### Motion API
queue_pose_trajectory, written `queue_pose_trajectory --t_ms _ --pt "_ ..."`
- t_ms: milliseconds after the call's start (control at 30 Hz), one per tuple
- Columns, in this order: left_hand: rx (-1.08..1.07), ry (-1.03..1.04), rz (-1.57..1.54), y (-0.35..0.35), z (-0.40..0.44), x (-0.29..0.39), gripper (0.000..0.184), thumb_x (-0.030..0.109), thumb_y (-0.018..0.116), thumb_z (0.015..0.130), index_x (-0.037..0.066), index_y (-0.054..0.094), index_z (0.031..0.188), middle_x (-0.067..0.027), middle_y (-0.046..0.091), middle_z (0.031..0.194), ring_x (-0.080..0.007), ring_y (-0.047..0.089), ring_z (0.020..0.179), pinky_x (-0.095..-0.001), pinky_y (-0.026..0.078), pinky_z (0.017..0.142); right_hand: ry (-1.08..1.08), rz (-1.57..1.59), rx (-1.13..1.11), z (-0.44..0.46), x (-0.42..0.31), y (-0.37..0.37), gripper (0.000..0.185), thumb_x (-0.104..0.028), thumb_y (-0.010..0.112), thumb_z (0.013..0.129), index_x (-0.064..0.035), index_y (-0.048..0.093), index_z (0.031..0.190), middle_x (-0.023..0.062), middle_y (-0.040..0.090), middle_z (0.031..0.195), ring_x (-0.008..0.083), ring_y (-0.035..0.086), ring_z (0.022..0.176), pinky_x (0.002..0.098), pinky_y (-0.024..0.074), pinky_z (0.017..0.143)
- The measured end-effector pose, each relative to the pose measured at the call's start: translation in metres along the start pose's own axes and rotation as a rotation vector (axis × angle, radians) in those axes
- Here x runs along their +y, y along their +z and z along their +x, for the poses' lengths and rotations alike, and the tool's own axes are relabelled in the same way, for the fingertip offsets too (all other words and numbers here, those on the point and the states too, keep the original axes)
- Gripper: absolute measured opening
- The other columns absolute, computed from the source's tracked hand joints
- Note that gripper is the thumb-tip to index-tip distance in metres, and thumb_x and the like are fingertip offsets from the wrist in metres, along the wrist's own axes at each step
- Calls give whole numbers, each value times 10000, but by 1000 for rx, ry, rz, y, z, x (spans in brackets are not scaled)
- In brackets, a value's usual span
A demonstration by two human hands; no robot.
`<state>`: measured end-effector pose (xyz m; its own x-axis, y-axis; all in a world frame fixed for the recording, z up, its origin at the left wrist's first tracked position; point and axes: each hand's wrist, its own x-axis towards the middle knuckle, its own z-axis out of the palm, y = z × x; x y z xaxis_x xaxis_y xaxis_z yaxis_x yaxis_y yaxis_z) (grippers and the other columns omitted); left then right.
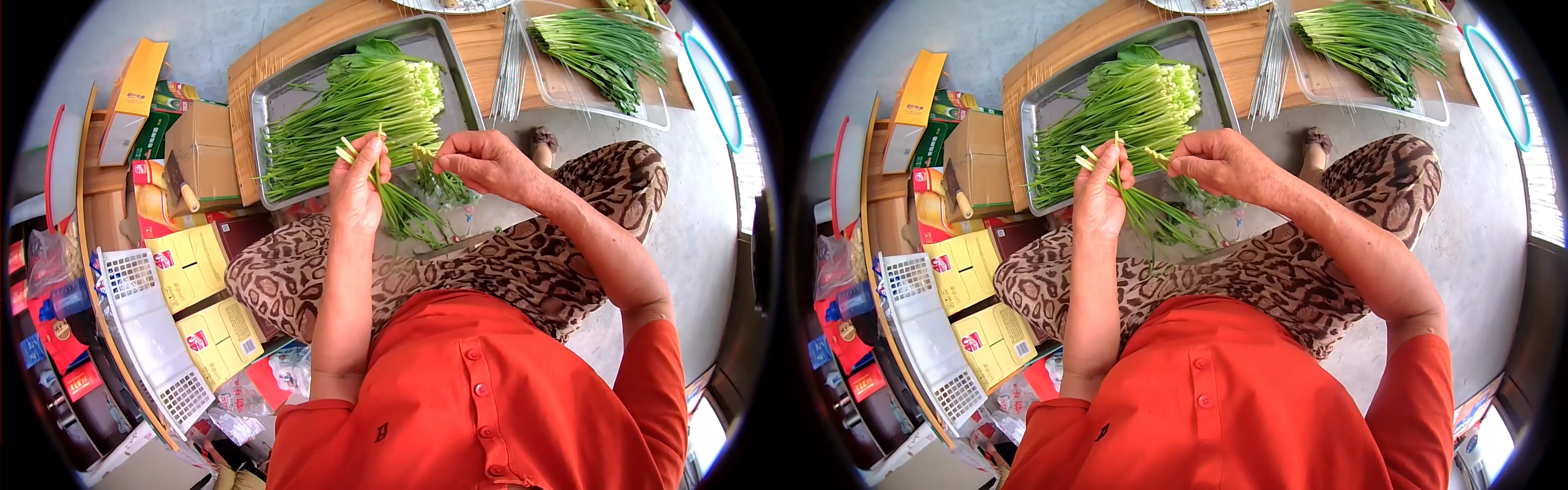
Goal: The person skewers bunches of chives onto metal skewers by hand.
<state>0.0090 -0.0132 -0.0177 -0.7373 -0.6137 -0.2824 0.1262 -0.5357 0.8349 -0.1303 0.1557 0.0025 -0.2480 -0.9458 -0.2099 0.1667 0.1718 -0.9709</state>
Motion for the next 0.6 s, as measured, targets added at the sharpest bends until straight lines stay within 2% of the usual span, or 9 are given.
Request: queue_pose_trajectory --t_ms 333,400,600 --pt "-15 -10 48 -1 0 2 199 117 690 837 1 633 989 -26 604 792 -104 523 641 -231 386 550 7 -9 -2 -1 1 -1 193 -184 517 967 -18 611 939 -71 442 594 18 349 489 190 271 441" --pt "-41 -9 89 -3 1 2 196 149 669 857 20 626 997 -21 603 853 -115 509 676 -256 375 586 5 -7 0 0 2 -1 193 -185 517 968 -19 611 939 -71 441 594 18 349 490 190 271 442" --pt "-29 -18 59 -4 4 4 192 146 669 856 25 627 998 -22 605 863 -116 515 682 -261 381 590 4 -14 6 0 -1 -1 192 -186 517 967 -21 612 938 -70 437 593 19 349 493 192 273 447"
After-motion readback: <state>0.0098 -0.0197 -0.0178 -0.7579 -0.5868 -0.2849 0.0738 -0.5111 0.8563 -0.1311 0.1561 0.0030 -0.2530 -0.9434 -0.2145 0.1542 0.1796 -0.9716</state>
